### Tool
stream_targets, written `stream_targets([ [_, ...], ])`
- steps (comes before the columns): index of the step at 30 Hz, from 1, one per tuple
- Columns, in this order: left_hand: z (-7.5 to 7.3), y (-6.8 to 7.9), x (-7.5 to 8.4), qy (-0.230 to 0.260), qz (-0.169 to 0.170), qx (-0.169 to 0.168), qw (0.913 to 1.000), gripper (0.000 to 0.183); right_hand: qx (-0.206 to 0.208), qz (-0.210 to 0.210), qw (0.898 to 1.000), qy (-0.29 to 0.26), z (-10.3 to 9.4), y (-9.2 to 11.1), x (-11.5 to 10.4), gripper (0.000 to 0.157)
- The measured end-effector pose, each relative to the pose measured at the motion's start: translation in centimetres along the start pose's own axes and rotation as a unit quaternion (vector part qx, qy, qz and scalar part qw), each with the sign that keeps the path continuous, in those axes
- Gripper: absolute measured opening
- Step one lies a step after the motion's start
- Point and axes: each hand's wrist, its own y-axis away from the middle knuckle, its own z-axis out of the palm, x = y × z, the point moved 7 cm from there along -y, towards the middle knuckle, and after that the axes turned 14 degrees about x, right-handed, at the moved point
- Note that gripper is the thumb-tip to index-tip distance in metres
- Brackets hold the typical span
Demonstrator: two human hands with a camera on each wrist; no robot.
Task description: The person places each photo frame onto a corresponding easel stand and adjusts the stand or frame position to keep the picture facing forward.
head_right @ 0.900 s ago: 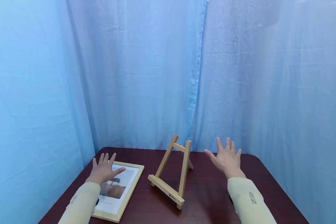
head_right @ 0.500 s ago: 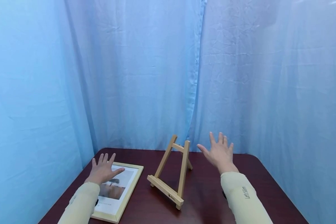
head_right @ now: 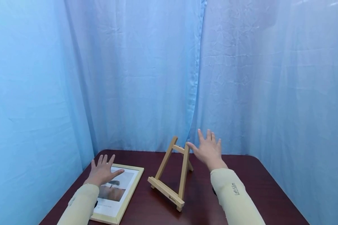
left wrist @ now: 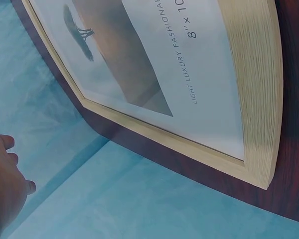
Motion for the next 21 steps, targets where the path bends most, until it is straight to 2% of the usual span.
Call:
stream_targets([
  [14, -0.8, 0.2, 0.2, 0.005, 0.001, 0.002, 1.0, 0.104, -0.004, -0.032, 0.999, 0.008, 0.4, -0.5, -4.3, 0.089],
  [21, -0.8, 0.1, -0.2, 0.005, 0.002, 0.002, 1.0, 0.106, 0.001, -0.049, 0.999, 0.007, 0.4, -0.6, -6.7, 0.085],
])
